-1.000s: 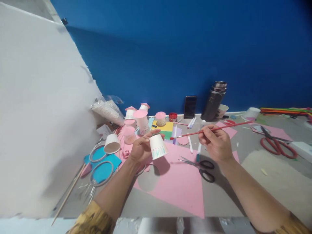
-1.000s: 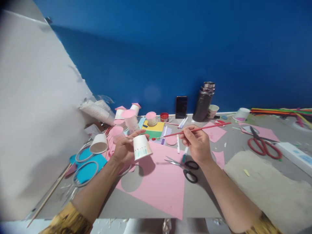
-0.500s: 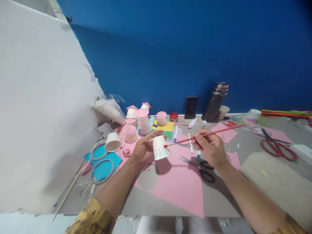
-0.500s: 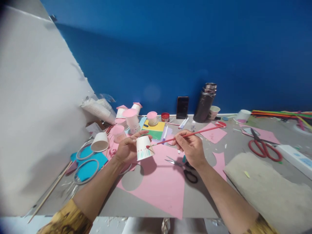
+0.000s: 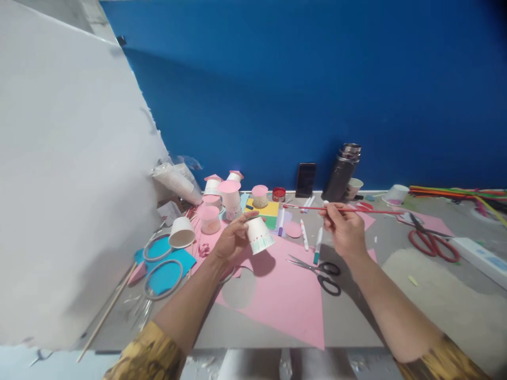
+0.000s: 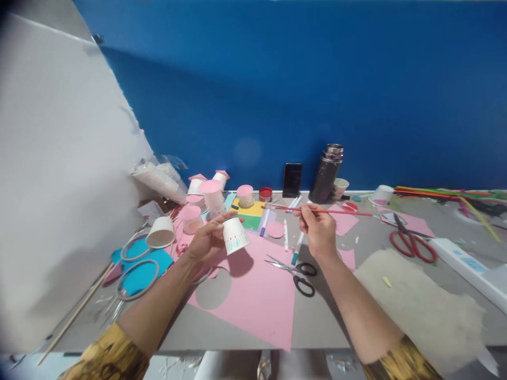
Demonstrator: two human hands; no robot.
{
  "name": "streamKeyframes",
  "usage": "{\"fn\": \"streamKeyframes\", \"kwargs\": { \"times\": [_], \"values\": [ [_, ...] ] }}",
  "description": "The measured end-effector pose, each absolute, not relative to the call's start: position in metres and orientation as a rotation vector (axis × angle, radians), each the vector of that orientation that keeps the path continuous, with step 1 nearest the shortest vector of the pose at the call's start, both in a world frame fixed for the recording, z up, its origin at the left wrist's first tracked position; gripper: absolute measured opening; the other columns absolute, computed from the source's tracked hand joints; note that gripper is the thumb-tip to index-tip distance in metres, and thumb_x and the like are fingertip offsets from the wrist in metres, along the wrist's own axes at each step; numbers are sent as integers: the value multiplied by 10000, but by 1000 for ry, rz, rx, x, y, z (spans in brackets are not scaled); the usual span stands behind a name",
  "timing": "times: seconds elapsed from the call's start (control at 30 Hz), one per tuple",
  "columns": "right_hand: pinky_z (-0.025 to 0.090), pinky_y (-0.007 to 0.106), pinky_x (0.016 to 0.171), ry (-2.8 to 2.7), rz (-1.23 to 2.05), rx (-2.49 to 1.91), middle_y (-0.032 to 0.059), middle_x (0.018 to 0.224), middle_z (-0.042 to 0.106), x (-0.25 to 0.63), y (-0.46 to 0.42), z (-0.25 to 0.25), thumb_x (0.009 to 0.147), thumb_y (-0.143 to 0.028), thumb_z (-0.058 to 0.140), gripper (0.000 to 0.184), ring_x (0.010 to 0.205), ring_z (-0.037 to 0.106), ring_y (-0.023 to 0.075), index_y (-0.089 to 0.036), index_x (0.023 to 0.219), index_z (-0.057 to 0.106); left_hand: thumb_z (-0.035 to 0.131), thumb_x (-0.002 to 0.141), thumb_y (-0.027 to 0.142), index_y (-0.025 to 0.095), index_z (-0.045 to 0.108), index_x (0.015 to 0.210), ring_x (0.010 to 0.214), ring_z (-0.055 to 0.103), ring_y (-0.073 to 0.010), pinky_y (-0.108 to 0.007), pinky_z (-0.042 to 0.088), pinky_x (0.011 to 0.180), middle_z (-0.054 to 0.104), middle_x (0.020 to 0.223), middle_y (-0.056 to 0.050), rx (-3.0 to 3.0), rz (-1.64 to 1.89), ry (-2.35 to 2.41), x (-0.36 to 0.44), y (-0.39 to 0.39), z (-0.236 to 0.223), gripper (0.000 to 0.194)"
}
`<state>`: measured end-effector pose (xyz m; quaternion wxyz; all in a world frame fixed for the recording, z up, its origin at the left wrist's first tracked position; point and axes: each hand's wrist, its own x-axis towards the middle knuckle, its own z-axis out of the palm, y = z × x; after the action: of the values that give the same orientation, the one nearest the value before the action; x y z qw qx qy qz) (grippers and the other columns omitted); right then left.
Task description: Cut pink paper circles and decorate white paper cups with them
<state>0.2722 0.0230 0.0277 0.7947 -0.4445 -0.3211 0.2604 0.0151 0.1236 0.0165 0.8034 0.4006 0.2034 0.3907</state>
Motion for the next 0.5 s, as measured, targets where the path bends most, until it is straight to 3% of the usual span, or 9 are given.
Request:
{"fn": "streamKeyframes", "kwargs": {
  "times": [0.2, 0.33, 0.5],
  "values": [
    [443, 237, 467, -1099, 269, -1389, 100, 907, 791, 289, 43, 34, 904, -589, 587, 448, 623, 650, 160, -176, 1033, 700, 781, 597, 260, 168, 681, 1028, 721, 611, -156, -270, 458, 657, 688, 879, -33, 1011, 989, 644, 22, 127, 8, 452],
    [530, 274, 638, -1272, 153, -1521, 78, 869, 796, 295, 82, 64, 940, -496, 547, 363, 660, 692, 178, -179, 941, 722, 756, 639, 249, 192, 661, 1030, 742, 615, -156, -269, 442, 651, 686, 925, -25, 1076, 1063, 735, 24, 126, 3, 407],
    [508, 269, 801, -1435, 20, -1764, 70, 802, 787, 300, 154, 99, 977, -337, 533, 323, 777, 727, 194, -191, 742, 700, 741, 642, 254, 180, 667, 1010, 852, 643, -201, -295, 466, 697, 701, 1011, -61, 1177, 1125, 824, 22, 122, 7, 382]
  ]
}}
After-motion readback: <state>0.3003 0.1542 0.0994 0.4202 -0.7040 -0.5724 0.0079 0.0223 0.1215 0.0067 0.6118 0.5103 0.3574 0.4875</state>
